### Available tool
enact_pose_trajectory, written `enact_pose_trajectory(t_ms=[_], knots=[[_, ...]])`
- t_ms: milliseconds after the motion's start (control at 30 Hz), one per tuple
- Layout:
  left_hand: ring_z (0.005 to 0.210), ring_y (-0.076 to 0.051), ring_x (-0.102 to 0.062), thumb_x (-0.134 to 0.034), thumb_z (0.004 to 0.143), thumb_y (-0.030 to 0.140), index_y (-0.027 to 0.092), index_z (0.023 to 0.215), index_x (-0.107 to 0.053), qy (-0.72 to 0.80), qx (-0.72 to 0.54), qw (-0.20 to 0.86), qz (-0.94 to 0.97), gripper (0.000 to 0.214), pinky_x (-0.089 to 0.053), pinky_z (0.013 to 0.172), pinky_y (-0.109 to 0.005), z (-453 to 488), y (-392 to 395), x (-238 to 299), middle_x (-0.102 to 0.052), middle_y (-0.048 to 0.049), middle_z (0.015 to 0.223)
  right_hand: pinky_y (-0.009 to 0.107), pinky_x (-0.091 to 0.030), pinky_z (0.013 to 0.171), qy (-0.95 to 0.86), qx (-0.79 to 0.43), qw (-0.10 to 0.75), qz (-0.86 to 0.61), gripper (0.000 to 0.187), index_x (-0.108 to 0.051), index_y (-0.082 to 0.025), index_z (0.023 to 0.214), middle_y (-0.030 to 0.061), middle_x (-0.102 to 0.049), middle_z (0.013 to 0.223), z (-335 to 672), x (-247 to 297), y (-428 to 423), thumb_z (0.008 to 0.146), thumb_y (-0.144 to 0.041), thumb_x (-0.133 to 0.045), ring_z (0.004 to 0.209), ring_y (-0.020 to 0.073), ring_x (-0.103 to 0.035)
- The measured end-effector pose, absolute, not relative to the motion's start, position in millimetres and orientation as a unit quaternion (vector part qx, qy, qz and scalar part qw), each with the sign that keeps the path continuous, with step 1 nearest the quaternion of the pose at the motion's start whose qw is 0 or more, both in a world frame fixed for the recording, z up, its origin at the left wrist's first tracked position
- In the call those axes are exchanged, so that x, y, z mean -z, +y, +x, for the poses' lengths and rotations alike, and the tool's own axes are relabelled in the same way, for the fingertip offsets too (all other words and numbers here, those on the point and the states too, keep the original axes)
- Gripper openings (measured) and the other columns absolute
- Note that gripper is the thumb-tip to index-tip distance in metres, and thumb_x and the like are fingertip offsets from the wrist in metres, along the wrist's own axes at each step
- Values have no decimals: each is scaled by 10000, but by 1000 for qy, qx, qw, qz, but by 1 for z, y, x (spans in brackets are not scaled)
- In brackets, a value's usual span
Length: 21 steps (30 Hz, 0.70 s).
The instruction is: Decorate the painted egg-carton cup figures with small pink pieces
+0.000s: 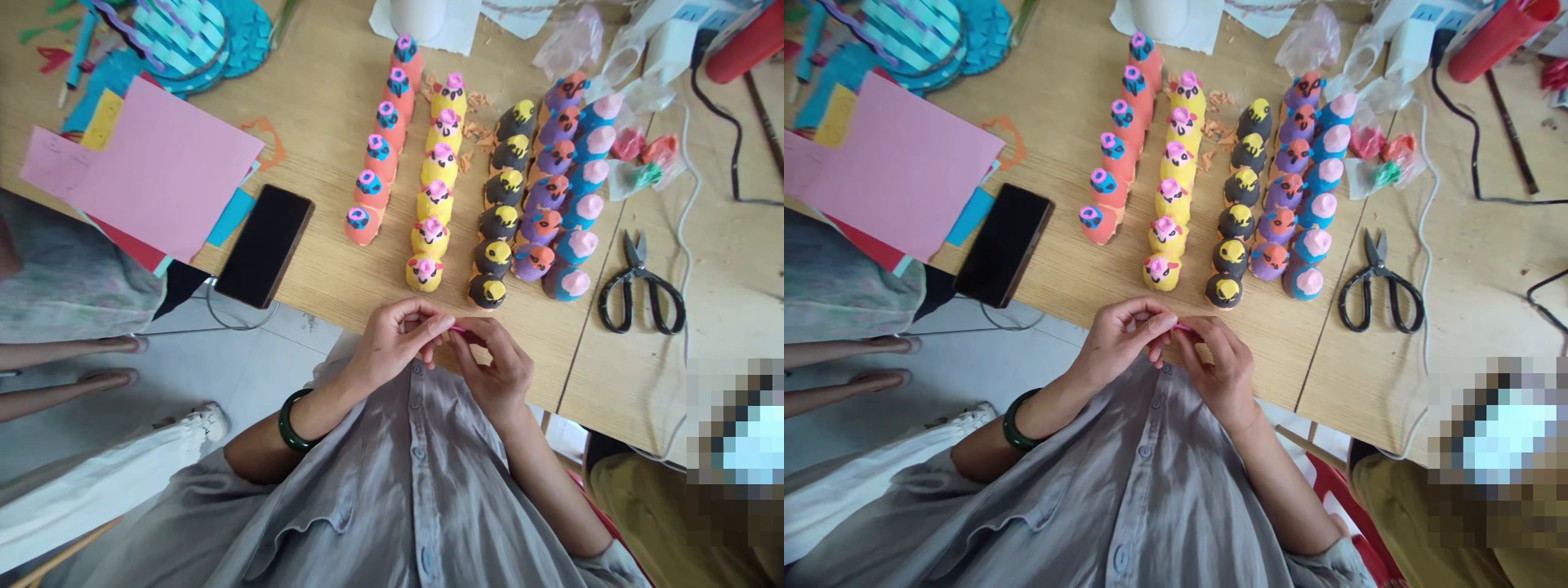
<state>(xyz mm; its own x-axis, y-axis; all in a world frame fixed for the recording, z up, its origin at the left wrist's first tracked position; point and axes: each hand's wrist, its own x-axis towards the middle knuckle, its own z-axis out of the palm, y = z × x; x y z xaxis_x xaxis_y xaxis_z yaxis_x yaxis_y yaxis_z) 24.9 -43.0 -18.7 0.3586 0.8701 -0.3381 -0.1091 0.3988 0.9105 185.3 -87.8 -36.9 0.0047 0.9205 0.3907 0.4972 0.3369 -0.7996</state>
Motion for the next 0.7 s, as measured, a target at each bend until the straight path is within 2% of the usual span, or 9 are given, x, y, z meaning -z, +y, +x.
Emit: enact_pose_trajectory(t_ms=[133,300,400,500,633,700], knots=[[457,-65,-546,-723,879,427,152,803,-663,449,-346,705,426,292,-525,439,-189,25,-43,18,-600,24,643,275,-617,682,-681,-217,468,-519,260,-663,-239,1129,32,-738,928,187,40,-88,913,-94,-664,786,153,-715],[473,-73,-563,-767,840,424,154,811,-650,441,-346,709,428,296,-536,463,-198,25,-43,18,-595,33,634,279,-601,658,-677,-238,460,-523,164,-672,-221,1014,33,-729,876,186,37,-89,914,-93,-653,745,151,-701],[465,-76,-568,-792,813,429,148,811,-644,455,-358,691,433,317,-525,463,-197,25,-43,17,-606,34,616,267,-604,567,-567,-395,489,-533,25,-668,-205,928,9,-701,778,185,32,-89,938,-188,-653,610,131,-678],[508,-88,-624,-784,827,401,140,847,-656,465,-370,682,427,292,-554,524,-200,24,-43,17,-634,24,643,260,-586,443,-386,-578,519,-497,157,-673,-196,892,-3,-679,735,188,25,-86,956,-336,-637,497,113,-624],[670,-125,-714,-725,884,357,126,1017,-694,441,-370,722,384,268,-621,672,-253,24,-43,18,-713,-35,849,246,-603,469,-261,-659,530,-465,176,-749,-217,966,0,-688,800,193,19,-83,914,-373,-688,575,107,-634],[681,-121,-700,-699,902,334,131,1089,-699,425,-373,744,357,276,-630,671,-271,24,-43,18,-705,-44,905,238,-610,485,-235,-673,529,-462,152,-764,-228,985,-8,-694,798,193,18,-82,869,-324,-746,589,104,-638]])
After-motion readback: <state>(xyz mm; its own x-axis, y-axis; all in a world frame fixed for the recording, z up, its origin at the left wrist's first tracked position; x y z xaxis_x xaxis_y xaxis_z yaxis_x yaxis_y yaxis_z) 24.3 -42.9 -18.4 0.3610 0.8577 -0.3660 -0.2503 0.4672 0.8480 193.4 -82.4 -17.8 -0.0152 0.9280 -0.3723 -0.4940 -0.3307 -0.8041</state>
